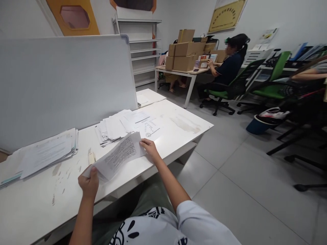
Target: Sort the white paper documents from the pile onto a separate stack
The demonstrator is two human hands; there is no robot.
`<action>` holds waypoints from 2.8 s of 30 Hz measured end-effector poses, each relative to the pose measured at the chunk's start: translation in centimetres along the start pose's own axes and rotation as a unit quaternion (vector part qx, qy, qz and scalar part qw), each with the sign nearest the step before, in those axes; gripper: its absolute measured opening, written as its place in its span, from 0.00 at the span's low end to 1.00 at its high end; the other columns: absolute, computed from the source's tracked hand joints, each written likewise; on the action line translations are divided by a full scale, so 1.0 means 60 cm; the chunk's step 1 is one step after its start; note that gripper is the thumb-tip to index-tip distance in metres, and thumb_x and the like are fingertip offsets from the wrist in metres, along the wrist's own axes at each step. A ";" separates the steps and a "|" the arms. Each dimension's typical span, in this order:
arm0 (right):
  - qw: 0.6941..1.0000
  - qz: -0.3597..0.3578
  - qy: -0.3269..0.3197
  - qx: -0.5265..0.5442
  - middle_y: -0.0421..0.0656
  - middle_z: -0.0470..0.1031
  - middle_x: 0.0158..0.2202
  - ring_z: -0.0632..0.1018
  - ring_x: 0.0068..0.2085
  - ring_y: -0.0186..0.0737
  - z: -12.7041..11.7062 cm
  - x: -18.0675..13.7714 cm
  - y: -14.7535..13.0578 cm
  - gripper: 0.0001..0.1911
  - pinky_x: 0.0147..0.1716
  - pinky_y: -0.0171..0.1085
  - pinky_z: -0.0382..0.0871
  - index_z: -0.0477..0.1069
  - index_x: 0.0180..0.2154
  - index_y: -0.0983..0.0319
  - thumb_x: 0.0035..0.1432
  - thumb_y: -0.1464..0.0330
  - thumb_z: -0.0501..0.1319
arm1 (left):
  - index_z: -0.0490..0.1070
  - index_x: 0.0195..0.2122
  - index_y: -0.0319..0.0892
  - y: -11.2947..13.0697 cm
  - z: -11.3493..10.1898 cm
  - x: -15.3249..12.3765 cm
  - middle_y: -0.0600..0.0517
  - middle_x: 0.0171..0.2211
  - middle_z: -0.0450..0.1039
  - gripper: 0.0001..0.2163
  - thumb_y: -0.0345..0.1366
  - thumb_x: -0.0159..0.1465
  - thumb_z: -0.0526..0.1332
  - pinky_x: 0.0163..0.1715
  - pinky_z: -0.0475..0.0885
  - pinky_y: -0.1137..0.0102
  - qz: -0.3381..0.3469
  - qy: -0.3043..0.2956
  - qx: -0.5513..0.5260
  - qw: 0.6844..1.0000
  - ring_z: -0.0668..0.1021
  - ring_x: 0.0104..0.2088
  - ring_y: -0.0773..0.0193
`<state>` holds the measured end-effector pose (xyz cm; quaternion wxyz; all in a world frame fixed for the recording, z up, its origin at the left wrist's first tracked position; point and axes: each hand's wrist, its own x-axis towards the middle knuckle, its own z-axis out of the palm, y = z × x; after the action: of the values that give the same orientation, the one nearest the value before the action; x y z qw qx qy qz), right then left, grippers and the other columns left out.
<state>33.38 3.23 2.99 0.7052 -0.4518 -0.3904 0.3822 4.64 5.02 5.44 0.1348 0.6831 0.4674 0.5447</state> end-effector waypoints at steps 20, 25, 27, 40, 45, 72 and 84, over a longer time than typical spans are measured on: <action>0.927 -0.050 0.305 -0.210 0.52 0.76 0.46 0.74 0.47 0.51 -0.081 0.068 -0.013 0.21 0.50 0.47 0.64 0.74 0.47 0.66 0.54 0.65 0.53 | 0.72 0.37 0.36 -0.032 0.034 -0.036 0.43 0.41 0.77 0.18 0.44 0.50 0.64 0.54 0.68 0.54 -0.156 0.231 -0.209 0.937 0.77 0.48 0.50; 0.907 -0.102 0.301 -0.275 0.56 0.66 0.59 0.62 0.61 0.52 -0.072 0.038 -0.032 0.26 0.61 0.51 0.49 0.68 0.54 0.66 0.55 0.62 0.59 | 0.73 0.36 0.37 -0.035 0.030 -0.033 0.44 0.39 0.77 0.18 0.47 0.52 0.61 0.51 0.70 0.54 -0.163 0.163 -0.161 0.960 0.77 0.46 0.49; 0.949 -0.119 0.201 -0.214 0.53 0.67 0.59 0.63 0.62 0.50 -0.039 0.008 -0.032 0.26 0.61 0.50 0.51 0.68 0.55 0.62 0.58 0.56 0.57 | 0.74 0.34 0.38 -0.036 0.025 -0.031 0.44 0.35 0.78 0.18 0.48 0.51 0.61 0.49 0.72 0.55 -0.166 0.087 -0.142 0.972 0.78 0.43 0.49; 0.992 -0.103 0.000 0.074 0.46 0.76 0.43 0.75 0.46 0.44 0.031 -0.071 -0.023 0.23 0.50 0.43 0.65 0.72 0.48 0.58 0.60 0.50 0.56 | 0.75 0.41 0.34 -0.008 0.019 -0.025 0.38 0.42 0.78 0.23 0.49 0.51 0.64 0.51 0.71 0.54 -0.232 -0.036 -0.065 0.970 0.78 0.48 0.46; 0.997 -0.056 -0.058 0.012 0.42 0.77 0.39 0.76 0.43 0.45 0.033 -0.077 0.001 0.20 0.47 0.43 0.67 0.74 0.41 0.57 0.50 0.53 0.66 | 0.76 0.35 0.36 -0.015 0.020 -0.028 0.38 0.35 0.79 0.22 0.51 0.48 0.64 0.47 0.73 0.55 -0.210 -0.078 -0.082 0.971 0.79 0.43 0.45; 0.997 -0.060 -0.049 0.016 0.40 0.71 0.28 0.71 0.32 0.42 0.051 -0.089 0.005 0.15 0.37 0.40 0.65 0.71 0.27 0.57 0.50 0.54 0.67 | 0.74 0.28 0.39 -0.008 0.016 -0.023 0.40 0.30 0.78 0.18 0.48 0.43 0.68 0.45 0.74 0.53 -0.262 -0.016 -0.062 0.963 0.80 0.40 0.45; 0.997 -0.057 -0.003 0.054 0.40 0.72 0.30 0.73 0.35 0.43 0.054 -0.085 0.019 0.13 0.40 0.41 0.66 0.72 0.31 0.57 0.49 0.56 0.66 | 0.74 0.27 0.38 -0.040 0.013 -0.042 0.43 0.26 0.77 0.18 0.50 0.46 0.66 0.40 0.75 0.52 -0.146 0.075 -0.042 0.985 0.80 0.34 0.44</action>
<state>28.22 0.14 1.79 0.7480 -0.3894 -0.3962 0.3632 4.24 4.54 1.91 0.2063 0.5583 0.5477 0.5880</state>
